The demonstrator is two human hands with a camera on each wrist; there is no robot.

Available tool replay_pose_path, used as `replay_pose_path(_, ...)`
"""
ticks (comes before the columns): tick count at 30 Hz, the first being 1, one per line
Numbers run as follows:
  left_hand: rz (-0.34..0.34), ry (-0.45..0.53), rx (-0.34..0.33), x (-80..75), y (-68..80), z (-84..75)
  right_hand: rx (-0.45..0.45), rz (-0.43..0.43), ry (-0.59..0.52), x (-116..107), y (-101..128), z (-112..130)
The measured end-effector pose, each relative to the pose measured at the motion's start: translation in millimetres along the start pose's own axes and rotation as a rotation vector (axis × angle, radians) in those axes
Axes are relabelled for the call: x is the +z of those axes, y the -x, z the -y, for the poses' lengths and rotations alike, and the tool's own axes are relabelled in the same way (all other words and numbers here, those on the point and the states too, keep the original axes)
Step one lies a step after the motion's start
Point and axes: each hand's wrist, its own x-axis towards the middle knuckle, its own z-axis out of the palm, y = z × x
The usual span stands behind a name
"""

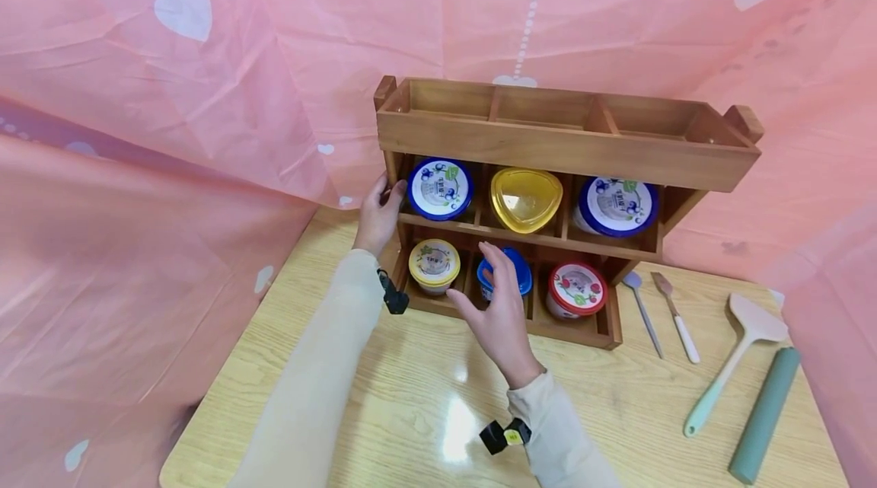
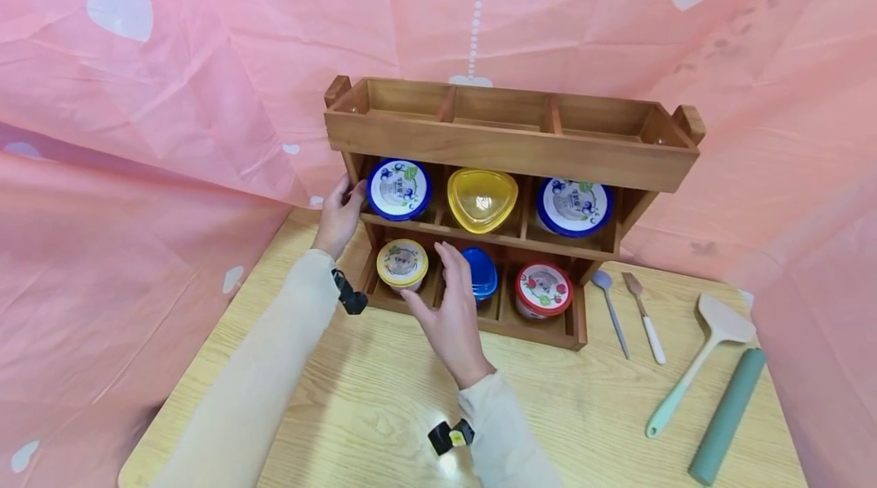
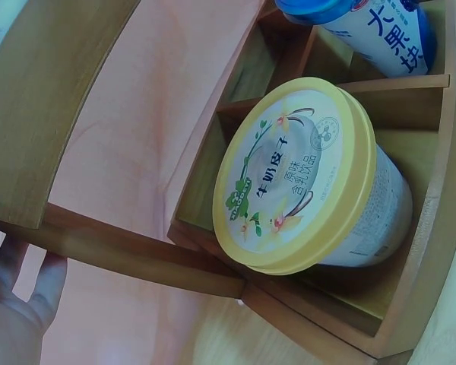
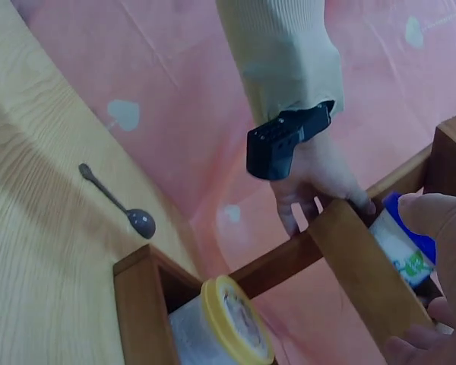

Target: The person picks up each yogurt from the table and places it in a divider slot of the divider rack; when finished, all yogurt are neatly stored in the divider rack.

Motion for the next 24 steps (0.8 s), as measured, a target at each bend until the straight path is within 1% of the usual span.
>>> replay_pose_path(5, -0.004, -0.001, 0.008, 0.1, -0.2, -0.2, 0.031, 0.040, 0.004, -8, 7, -6)
replay_pose_path(11, 0.001, 0.000, 0.019, 1.6, -0.3, -0.2, 0.023, 0.097, 0.019, -15, 13, -14)
replay_pose_path(15, 0.014, 0.002, 0.013, 2.1, 1.3, -4.6, 0.031, 0.116, 0.004, -20, 17, -19)
replay_pose_path(18, 0.035, 0.008, -0.009, -1.0, 8.0, -15.1, 0.045, 0.117, -0.009, -25, 21, -21)
replay_pose_path(21, 0.053, 0.013, -0.030, -7.4, 20.3, -27.9, 0.050, 0.112, -0.011, -30, 24, -23)
replay_pose_path(23, 0.055, 0.032, -0.026, -11.3, 29.1, -32.6, 0.048, 0.106, -0.007, -33, 26, -24)
replay_pose_path(24, 0.053, 0.040, -0.021, -12.8, 33.2, -32.5, 0.046, 0.105, -0.009, -35, 26, -25)
